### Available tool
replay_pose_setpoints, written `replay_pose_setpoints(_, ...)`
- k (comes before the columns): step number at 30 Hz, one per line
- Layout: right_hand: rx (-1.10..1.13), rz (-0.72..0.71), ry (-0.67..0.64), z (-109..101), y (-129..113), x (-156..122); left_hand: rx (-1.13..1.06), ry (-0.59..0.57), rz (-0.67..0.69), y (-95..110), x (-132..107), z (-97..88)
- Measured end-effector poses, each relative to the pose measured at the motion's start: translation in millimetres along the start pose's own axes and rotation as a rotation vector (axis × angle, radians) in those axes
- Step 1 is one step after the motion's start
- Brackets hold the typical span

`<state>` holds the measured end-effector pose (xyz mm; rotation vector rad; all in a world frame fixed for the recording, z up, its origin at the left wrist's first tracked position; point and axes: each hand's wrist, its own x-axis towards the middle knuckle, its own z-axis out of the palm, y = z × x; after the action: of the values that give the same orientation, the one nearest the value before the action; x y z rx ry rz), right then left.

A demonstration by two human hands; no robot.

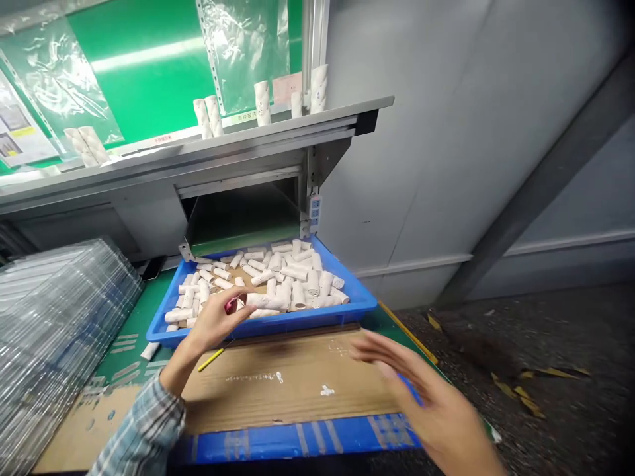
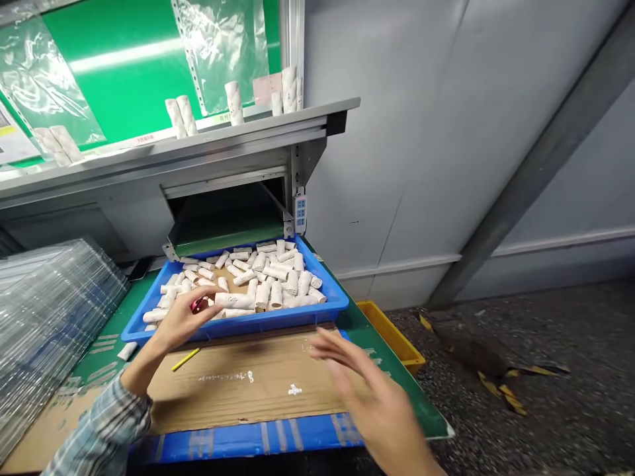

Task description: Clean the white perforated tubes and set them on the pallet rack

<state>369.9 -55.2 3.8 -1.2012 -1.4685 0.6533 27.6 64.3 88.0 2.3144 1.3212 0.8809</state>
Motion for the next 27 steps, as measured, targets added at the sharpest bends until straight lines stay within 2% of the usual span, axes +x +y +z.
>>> replay_pose_setpoints(4, 0.31, 0.019, -0.358, 79, -46, 77, -0.121, 0.087, 0.025, 7, -33, 0.0)
replay_pose_setpoints(6, 0.409, 0.018, -0.463, 106, -58, 97, -0.19, 0.149, 0.024, 2, -40, 1.5)
replay_pose_setpoints(8, 0.469, 0.017, -0.493, 122, -61, 105, -0.294, 0.211, 0.018, -5, -43, 3.6)
replay_pose_setpoints(11, 0.506, 0.043, -0.49, 131, -56, 104, -0.442, 0.247, -0.003, -15, -43, 8.0)
replay_pose_setpoints(14, 0.516, 0.075, -0.497, 133, -47, 101, -0.49, 0.236, -0.025, -20, -43, 12.2)
replay_pose_setpoints(20, 0.414, 0.034, -0.469, 134, -37, 96, -0.412, 0.238, -0.011, -17, -48, 12.3)
replay_pose_setpoints(27, 0.628, -0.002, -0.549, 133, -45, 88, -0.351, 0.306, 0.123, -20, -49, 18.6)
